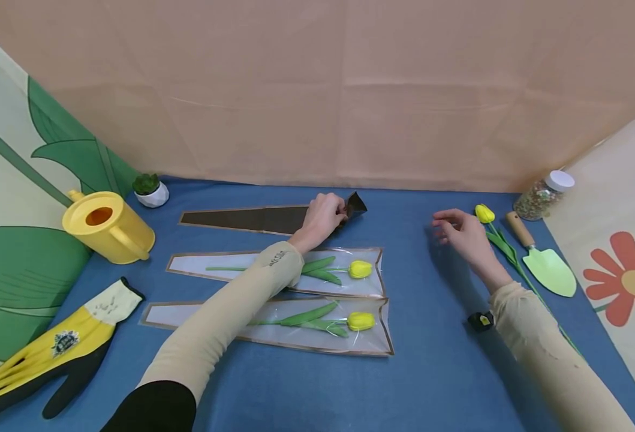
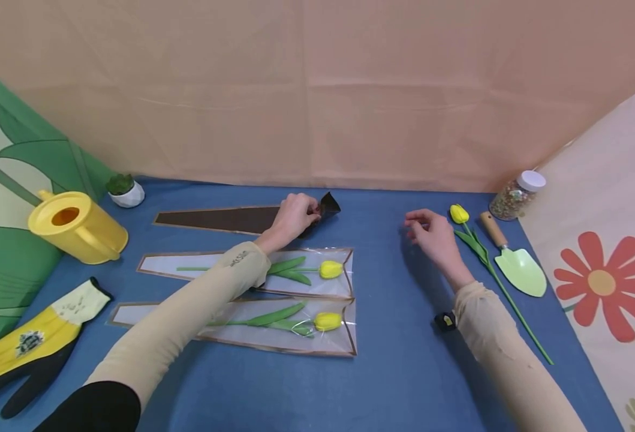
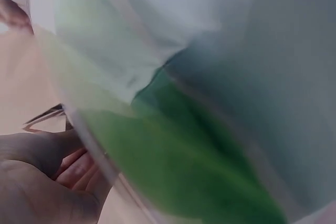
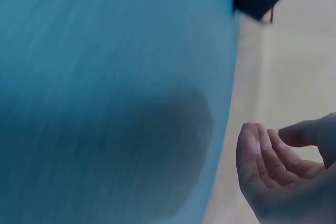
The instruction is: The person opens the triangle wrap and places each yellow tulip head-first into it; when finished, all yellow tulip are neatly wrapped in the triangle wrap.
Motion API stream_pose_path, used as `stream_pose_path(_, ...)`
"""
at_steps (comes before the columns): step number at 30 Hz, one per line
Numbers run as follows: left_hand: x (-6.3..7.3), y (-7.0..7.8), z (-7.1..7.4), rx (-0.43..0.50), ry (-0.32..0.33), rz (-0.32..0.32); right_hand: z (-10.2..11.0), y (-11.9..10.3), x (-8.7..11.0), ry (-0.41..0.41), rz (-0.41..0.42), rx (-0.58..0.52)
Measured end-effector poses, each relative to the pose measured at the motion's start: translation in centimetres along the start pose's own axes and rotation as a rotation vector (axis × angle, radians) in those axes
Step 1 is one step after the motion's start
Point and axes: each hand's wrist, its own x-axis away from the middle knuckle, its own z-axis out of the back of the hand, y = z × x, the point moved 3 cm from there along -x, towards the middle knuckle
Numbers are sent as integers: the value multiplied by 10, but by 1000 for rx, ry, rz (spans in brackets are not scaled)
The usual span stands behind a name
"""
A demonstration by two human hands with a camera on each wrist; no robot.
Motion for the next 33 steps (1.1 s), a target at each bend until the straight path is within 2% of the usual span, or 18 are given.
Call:
stream_pose_path(4, 0, -2, 0, -13, -1, -5, 29, 18, 14, 105, 89, 259)
stream_pose_path(7, 0, -2, 1, -20, 5, -14, 47, 32, 21, 146, 108, 334)
stream_pose_path(12, 0, -2, 1, -25, 2, -15, 69, 49, 33, 168, 61, 405)
stream_pose_path(18, 0, -1, 0, -56, -9, -22, 87, 60, 49, 178, -4, 468)
stream_pose_path(27, 0, -2, 0, -70, -20, -10, 100, 74, 63, 175, -18, 562)
stream_pose_path(33, -1, -3, 0, -74, -22, -9, 104, 73, 64, 174, -71, 588)
